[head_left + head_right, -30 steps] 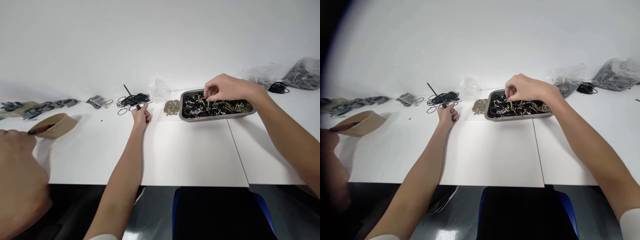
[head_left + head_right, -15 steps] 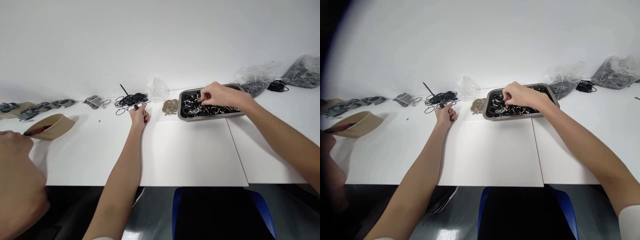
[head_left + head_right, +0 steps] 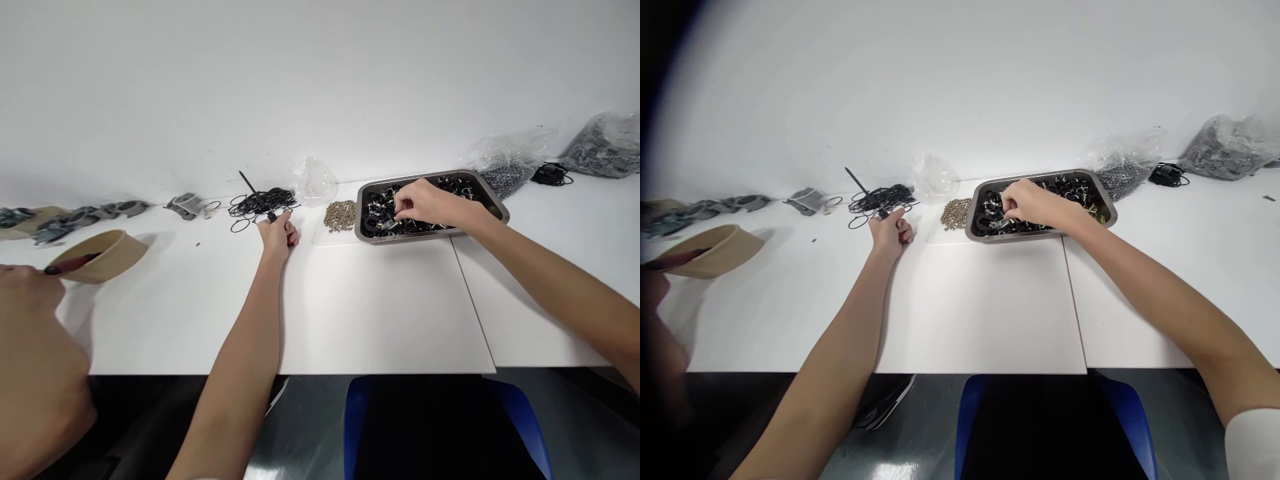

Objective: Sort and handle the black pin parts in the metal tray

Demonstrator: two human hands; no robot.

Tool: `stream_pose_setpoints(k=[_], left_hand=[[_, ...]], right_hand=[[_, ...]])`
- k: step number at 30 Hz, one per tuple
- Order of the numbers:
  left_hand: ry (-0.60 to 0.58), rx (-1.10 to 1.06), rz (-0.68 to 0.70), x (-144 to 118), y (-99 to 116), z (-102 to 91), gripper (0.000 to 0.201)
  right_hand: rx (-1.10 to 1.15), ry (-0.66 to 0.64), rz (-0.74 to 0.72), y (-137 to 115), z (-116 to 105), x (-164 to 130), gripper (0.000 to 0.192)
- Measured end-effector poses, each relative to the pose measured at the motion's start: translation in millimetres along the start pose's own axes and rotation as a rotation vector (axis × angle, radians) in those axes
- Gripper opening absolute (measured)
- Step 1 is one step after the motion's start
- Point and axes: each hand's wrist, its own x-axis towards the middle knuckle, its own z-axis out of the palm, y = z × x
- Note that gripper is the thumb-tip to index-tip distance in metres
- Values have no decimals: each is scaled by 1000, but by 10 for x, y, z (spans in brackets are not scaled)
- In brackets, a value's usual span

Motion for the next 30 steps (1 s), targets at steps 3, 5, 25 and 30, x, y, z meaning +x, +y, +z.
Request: stream_pose_setpoints(k=[3, 5, 25, 30], left_hand=[[-2, -6, 0, 8, -11, -5, 48], [-3, -8, 4, 14, -18, -9, 49], [-5, -1, -4, 11, -12, -5, 47], [-7, 2, 17, 7, -19, -14, 46]], right_hand=[[-4, -25, -22, -59, 54, 10, 15], [-7, -57, -21, -87, 68, 2, 15], [-25, -167, 97, 125, -236, -76, 25], [-28, -231, 55, 143, -217, -58, 40]])
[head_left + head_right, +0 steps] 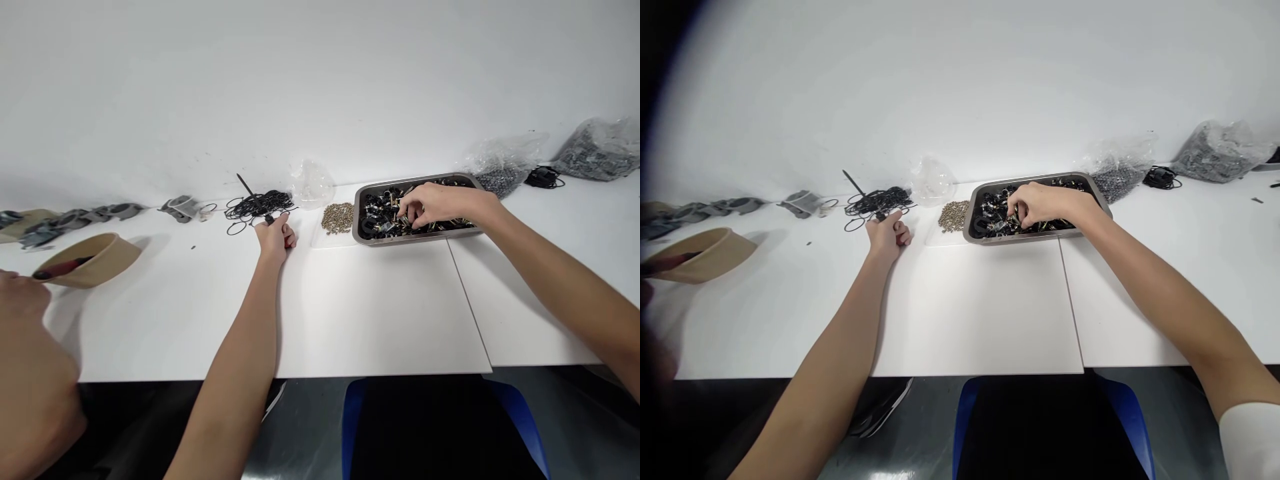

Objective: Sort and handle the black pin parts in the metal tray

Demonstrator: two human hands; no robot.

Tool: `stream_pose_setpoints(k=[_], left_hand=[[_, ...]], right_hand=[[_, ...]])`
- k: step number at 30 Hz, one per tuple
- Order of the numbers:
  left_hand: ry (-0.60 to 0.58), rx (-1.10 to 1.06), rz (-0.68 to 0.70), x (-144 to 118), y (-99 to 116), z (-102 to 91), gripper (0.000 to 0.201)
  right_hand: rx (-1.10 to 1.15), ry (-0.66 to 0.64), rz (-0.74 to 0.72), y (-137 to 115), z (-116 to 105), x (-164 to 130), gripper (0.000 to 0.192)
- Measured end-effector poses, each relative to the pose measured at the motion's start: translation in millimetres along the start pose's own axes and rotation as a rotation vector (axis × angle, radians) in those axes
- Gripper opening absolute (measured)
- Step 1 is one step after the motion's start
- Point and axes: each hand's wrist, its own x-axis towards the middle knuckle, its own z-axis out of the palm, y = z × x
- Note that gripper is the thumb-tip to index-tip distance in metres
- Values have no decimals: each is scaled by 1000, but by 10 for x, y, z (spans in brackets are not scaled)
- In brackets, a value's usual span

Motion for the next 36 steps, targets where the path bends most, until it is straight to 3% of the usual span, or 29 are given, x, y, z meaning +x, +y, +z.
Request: stream_pose_setpoints(k=[5, 20, 36], left_hand=[[-17, -5, 15, 0, -13, -20, 47], [-28, -26, 14, -6, -9, -19, 44], [12, -7, 1, -3, 4, 8, 47]], right_hand=[[-95, -60, 2, -63, 25, -12, 46], [-103, -96, 62, -92, 48, -29, 59], [18, 15, -9, 102, 233, 121, 41]])
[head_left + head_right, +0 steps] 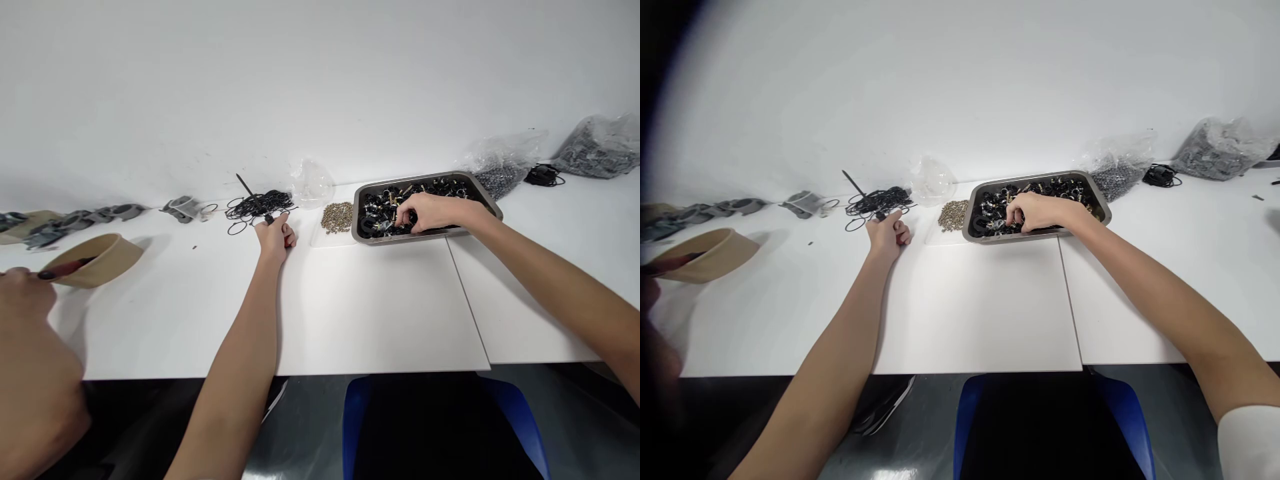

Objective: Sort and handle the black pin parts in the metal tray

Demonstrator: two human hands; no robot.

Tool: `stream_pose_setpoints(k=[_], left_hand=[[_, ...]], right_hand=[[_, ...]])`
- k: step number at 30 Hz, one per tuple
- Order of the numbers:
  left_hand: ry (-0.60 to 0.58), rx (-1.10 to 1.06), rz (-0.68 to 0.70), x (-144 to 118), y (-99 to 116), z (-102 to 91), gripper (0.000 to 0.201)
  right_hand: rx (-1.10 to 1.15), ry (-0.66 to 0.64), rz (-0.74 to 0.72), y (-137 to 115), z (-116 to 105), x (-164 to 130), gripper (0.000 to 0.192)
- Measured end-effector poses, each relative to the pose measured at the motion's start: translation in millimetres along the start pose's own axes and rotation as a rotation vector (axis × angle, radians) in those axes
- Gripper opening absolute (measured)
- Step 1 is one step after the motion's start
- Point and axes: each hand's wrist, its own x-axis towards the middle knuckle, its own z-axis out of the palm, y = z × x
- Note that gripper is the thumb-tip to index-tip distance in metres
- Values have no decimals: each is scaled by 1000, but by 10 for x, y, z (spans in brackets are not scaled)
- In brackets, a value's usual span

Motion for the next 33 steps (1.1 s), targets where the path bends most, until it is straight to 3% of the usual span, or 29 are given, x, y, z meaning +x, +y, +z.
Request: stream_pose_setpoints(k=[12, 17, 23, 33], left_hand=[[-13, 16, 6, 24, -36, -23, 45], [-8, 19, -2, 11, -21, -15, 44], [-21, 22, 13, 9, -28, -21, 43], [-33, 38, 10, 27, -47, -40, 48]], right_hand=[[-81, 16, -48, -49, -5, -44, 37], [-107, 41, 15, -122, -110, -126, 25], [-70, 94, 66, -157, -183, -204, 28], [-19, 104, 48, -179, -206, -210, 15]])
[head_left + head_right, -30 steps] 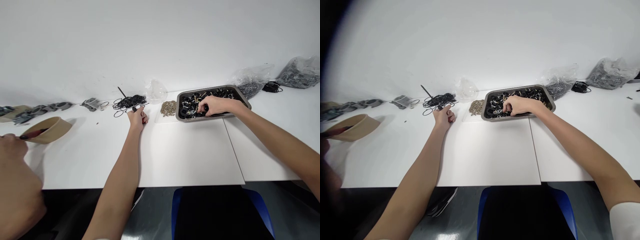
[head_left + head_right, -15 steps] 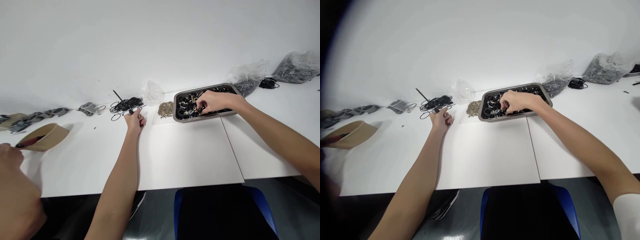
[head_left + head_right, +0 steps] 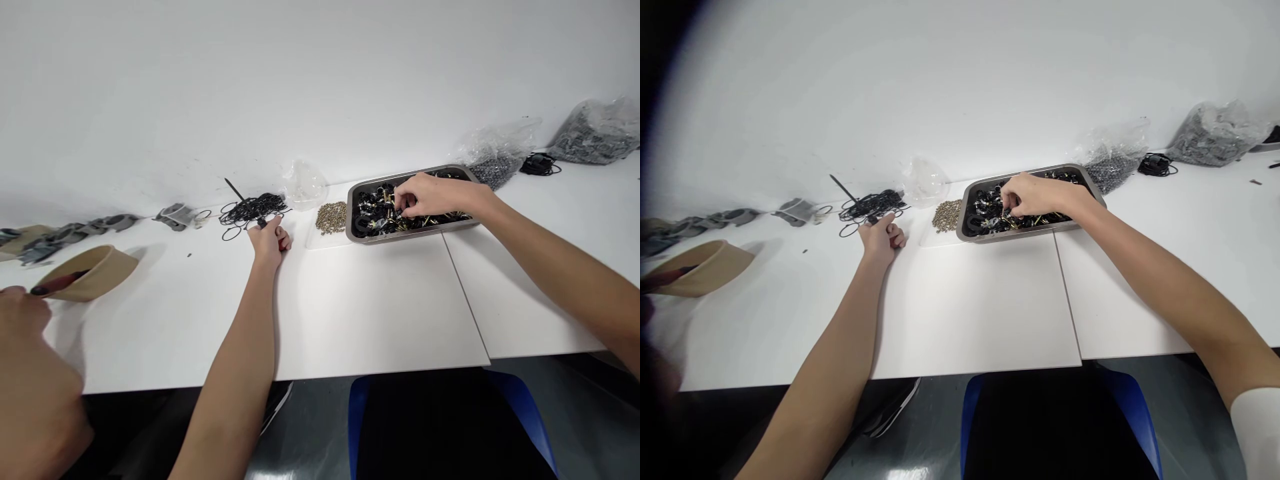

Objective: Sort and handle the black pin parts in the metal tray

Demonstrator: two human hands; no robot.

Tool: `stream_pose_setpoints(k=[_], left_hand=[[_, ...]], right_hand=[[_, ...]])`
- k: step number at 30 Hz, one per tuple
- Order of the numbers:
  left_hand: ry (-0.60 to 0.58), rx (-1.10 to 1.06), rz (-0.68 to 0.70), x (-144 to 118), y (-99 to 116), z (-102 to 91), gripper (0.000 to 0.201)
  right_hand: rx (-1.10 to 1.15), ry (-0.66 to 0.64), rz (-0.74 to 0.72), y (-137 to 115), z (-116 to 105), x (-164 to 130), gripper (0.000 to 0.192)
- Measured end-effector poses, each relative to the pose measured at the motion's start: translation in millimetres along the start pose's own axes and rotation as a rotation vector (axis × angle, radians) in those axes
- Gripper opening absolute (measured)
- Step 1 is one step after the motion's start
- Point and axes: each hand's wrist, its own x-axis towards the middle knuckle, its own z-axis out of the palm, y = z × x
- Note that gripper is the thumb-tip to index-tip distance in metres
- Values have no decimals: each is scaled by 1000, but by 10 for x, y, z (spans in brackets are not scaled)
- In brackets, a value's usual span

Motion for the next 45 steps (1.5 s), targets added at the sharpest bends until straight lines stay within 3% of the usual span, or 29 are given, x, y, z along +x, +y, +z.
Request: stream_pose_setpoints(k=[18, 33, 45], left_hand=[[-2, -1, 12, 6, -9, -4, 46], [-5, -7, 15, 6, -7, -7, 44], [4, -2, 2, -12, 13, 11, 47]], right_hand=[[-1, 58, 2, 83, 16, 26, 14], [52, 336, -71, -24, 30, -27, 32], [45, 166, 81, -13, 77, -17, 24]])
